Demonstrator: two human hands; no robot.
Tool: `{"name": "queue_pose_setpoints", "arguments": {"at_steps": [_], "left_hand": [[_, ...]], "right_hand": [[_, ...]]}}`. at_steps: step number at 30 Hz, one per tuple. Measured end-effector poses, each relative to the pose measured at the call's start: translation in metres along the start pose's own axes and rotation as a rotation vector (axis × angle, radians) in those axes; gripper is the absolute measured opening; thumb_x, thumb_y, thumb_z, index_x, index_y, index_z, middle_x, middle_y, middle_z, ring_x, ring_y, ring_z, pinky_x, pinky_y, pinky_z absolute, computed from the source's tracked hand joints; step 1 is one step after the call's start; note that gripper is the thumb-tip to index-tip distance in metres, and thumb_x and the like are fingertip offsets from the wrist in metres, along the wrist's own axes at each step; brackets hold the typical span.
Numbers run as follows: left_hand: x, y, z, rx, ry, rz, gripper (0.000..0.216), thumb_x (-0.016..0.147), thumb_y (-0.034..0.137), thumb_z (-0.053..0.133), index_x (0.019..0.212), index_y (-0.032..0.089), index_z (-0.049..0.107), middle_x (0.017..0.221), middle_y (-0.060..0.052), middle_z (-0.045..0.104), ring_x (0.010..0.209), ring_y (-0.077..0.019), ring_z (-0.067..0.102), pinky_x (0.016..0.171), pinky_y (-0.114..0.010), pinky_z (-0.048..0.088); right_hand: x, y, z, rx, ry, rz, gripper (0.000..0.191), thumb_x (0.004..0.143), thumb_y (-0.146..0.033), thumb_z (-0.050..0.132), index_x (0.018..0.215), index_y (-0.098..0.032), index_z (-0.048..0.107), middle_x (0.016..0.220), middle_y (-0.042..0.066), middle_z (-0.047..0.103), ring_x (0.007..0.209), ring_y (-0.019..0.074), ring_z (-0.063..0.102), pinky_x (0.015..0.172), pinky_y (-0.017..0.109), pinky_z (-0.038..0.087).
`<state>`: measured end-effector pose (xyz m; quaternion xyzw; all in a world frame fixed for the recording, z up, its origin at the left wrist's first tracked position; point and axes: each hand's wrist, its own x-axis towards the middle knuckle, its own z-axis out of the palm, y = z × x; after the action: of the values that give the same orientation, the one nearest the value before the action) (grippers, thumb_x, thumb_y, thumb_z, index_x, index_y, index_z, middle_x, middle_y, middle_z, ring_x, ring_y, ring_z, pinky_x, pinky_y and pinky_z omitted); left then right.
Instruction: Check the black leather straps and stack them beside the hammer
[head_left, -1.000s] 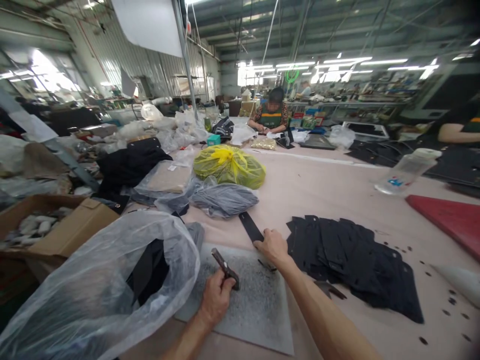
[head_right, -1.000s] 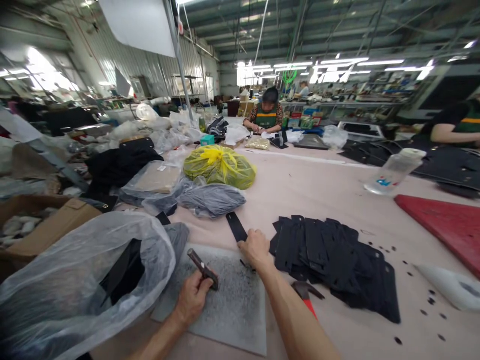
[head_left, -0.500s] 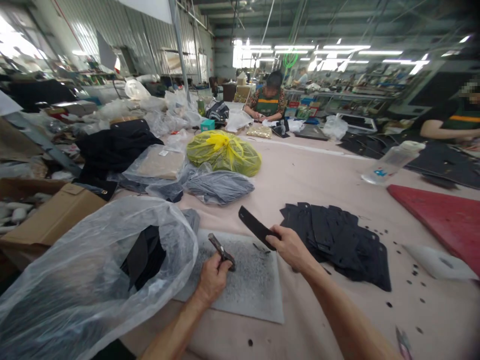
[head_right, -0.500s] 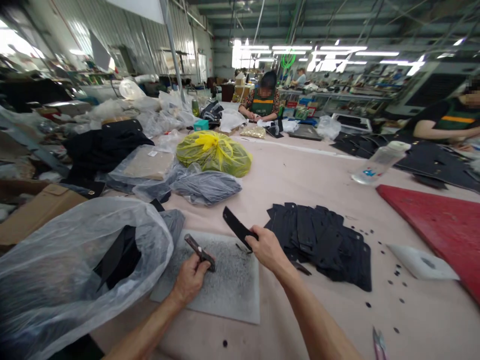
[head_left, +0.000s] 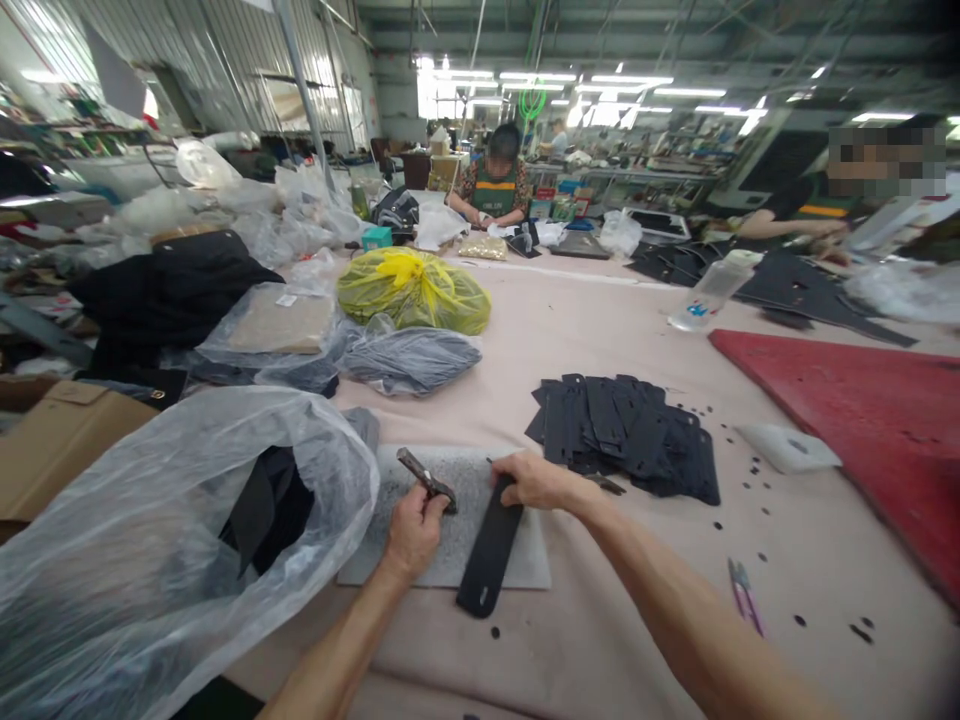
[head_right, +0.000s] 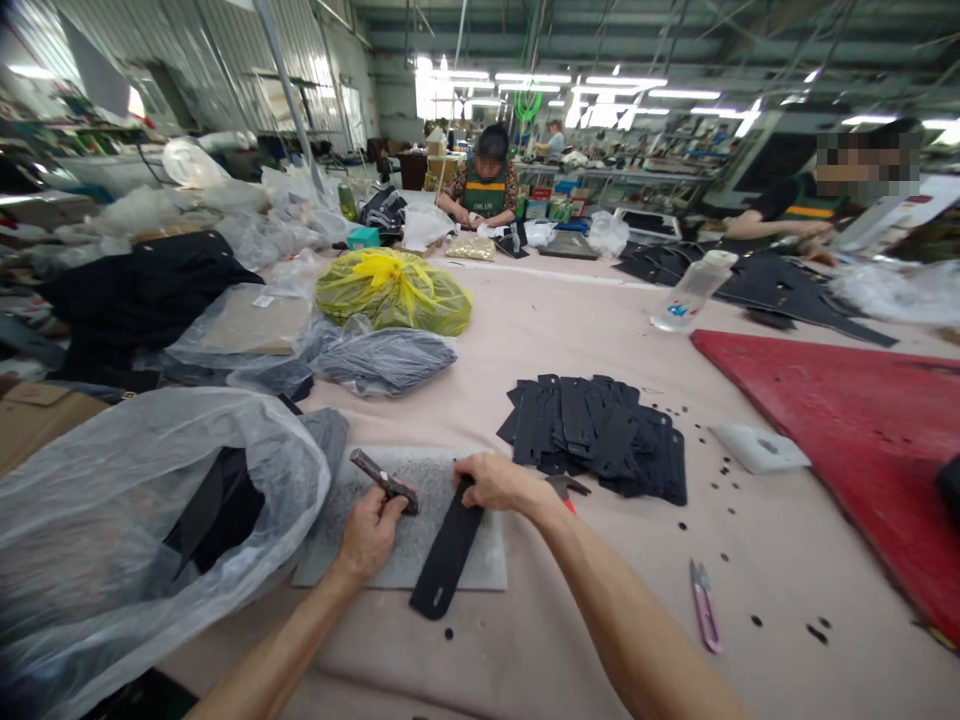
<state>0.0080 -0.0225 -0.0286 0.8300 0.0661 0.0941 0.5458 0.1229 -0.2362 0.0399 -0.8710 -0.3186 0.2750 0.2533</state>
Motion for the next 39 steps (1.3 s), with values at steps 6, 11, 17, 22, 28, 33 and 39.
{"name": "queue_pose_setpoints", "arguments": {"at_steps": [6, 11, 17, 22, 28, 33, 39], "left_hand": [[-0.001, -0.001, -0.001, -0.016, -0.002, -0.015, 0.02, 0.085, 0.027, 0.051, 0.093, 0.018, 0.067, 0.086, -0.007, 0.073, 0.083, -0.0234, 0.068, 0.078, -0.033, 0.051], [-0.002, -0.004, 0.0, -0.039, 0.004, -0.017, 0.019, 0.085, 0.024, 0.05, 0.091, 0.018, 0.067, 0.083, -0.007, 0.072, 0.079, -0.0228, 0.067, 0.075, -0.032, 0.051], [-0.002, -0.005, 0.001, -0.042, 0.045, 0.006, 0.017, 0.085, 0.021, 0.049, 0.087, 0.019, 0.066, 0.078, -0.005, 0.071, 0.074, -0.0214, 0.067, 0.07, -0.029, 0.05], [-0.002, 0.001, 0.0, -0.048, 0.04, 0.007, 0.016, 0.083, 0.02, 0.05, 0.086, 0.018, 0.066, 0.077, -0.005, 0.071, 0.074, -0.0215, 0.067, 0.069, -0.029, 0.049], [-0.001, -0.003, 0.0, -0.073, 0.005, -0.013, 0.019, 0.085, 0.027, 0.051, 0.091, 0.017, 0.066, 0.083, -0.007, 0.072, 0.08, -0.0232, 0.068, 0.075, -0.031, 0.05], [0.0, -0.007, 0.001, -0.068, -0.001, -0.015, 0.021, 0.085, 0.029, 0.052, 0.093, 0.017, 0.067, 0.086, -0.007, 0.073, 0.082, -0.0237, 0.069, 0.077, -0.032, 0.051], [0.0, -0.004, 0.002, -0.074, 0.01, 0.006, 0.021, 0.085, 0.029, 0.053, 0.095, 0.017, 0.067, 0.091, -0.007, 0.074, 0.087, -0.0231, 0.069, 0.08, -0.032, 0.053]], "right_hand": [[0.012, -0.021, 0.045, -0.215, 0.27, -0.017, 0.043, 0.078, -0.015, 0.064, 0.12, -0.019, 0.06, 0.123, 0.011, 0.061, 0.113, 0.0258, 0.055, 0.094, 0.034, 0.042], [-0.015, -0.003, 0.07, -0.338, 0.365, -0.074, 0.045, 0.091, -0.025, 0.053, 0.135, -0.019, 0.052, 0.144, 0.012, 0.049, 0.13, 0.0296, 0.044, 0.108, 0.048, 0.034], [-0.008, 0.035, 0.096, -0.523, 0.574, 0.04, 0.055, 0.095, -0.038, 0.045, 0.145, -0.015, 0.043, 0.152, 0.014, 0.039, 0.14, 0.0332, 0.033, 0.111, 0.056, 0.029], [0.002, 0.02, 0.095, -0.482, 0.578, -0.022, 0.05, 0.096, -0.034, 0.041, 0.142, -0.013, 0.046, 0.148, 0.015, 0.044, 0.138, 0.0302, 0.037, 0.111, 0.053, 0.03], [-0.018, 0.013, 0.099, -0.399, 0.544, 0.04, 0.056, 0.095, -0.034, 0.042, 0.147, -0.011, 0.036, 0.154, 0.014, 0.034, 0.144, 0.0273, 0.026, 0.116, 0.051, 0.023], [-0.032, 0.001, 0.117, -0.37, 0.548, 0.135, 0.086, 0.083, -0.054, 0.059, 0.15, -0.008, 0.029, 0.158, 0.019, 0.02, 0.146, 0.0351, 0.014, 0.115, 0.059, 0.013], [-0.046, -0.012, 0.11, -0.346, 0.43, 0.013, 0.087, 0.076, -0.042, 0.066, 0.151, -0.015, 0.031, 0.16, 0.015, 0.018, 0.146, 0.0337, 0.012, 0.116, 0.058, 0.009]]}}
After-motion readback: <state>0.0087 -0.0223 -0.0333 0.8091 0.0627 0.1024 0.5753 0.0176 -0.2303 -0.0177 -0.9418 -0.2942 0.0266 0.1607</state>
